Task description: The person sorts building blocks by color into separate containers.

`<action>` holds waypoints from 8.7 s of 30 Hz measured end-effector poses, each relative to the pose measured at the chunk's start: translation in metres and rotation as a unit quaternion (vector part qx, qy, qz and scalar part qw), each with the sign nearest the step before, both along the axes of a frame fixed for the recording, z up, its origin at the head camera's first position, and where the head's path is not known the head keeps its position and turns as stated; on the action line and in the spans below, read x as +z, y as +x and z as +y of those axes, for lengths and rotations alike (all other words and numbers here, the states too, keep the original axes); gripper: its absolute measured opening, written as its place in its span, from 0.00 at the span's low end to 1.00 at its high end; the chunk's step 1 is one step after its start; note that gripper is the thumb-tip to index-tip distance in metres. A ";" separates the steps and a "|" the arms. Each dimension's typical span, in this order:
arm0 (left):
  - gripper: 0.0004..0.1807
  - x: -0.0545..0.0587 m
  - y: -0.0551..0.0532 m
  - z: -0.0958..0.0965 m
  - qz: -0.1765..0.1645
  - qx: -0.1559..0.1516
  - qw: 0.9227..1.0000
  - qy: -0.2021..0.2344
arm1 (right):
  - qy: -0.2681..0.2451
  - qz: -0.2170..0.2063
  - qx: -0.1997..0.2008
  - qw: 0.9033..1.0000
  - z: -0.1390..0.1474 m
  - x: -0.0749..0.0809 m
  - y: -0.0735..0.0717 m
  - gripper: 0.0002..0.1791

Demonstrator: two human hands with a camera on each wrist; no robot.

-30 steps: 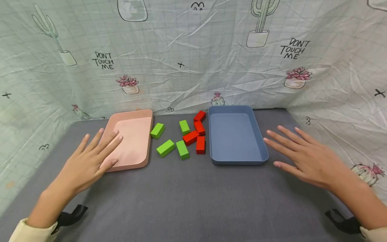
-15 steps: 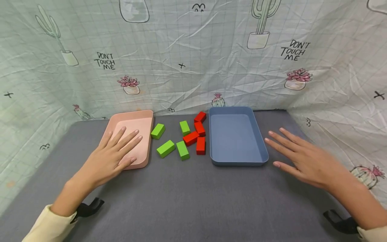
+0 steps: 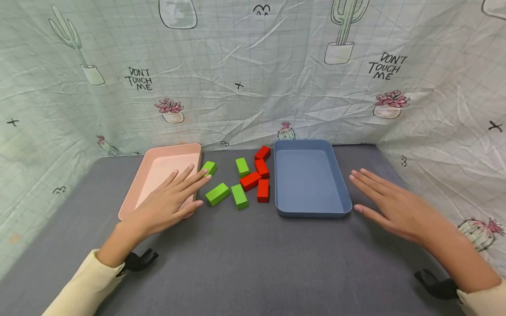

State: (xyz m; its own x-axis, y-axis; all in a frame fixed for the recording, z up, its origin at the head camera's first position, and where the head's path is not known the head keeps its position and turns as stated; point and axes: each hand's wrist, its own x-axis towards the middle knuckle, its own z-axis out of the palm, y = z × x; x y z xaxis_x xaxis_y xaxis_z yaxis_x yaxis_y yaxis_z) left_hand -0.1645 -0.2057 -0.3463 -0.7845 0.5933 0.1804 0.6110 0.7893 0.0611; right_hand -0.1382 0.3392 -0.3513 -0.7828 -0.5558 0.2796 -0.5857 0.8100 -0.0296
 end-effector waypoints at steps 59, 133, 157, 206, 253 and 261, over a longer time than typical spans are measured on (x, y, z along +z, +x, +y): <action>0.35 -0.031 -0.047 0.143 -0.190 -0.025 0.962 0.195 | -0.135 -0.094 0.033 0.986 0.017 -0.044 -0.077 0.31; 0.20 -0.058 -0.062 0.129 -0.294 -0.025 0.893 0.340 | -0.121 -0.199 0.052 0.971 0.027 -0.040 -0.096 0.31; 0.24 -0.048 -0.058 0.132 -0.295 -0.045 0.828 0.475 | -0.135 -0.227 0.032 0.964 0.024 -0.040 -0.092 0.33; 0.23 -0.032 -0.058 0.150 -0.299 -0.042 0.813 0.497 | -0.102 -0.209 0.032 0.972 0.020 -0.034 -0.092 0.34; 0.21 -0.027 -0.067 0.180 -0.312 -0.063 0.807 0.498 | -0.085 -0.220 0.005 0.972 0.022 -0.033 -0.091 0.34; 0.21 -0.026 -0.069 0.183 -0.314 -0.062 0.807 0.497 | -0.092 -0.225 0.005 0.970 0.022 -0.033 -0.091 0.34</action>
State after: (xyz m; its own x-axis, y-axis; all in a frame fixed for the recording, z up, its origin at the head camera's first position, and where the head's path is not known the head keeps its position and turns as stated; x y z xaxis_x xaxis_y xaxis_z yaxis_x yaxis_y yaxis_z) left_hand -0.2332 -0.0229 -0.3728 -0.8521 0.4815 0.2052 0.2835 0.0949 0.9543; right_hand -0.2292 0.3609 -0.3844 -0.8438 -0.5366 0.0057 -0.4871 0.7615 -0.4276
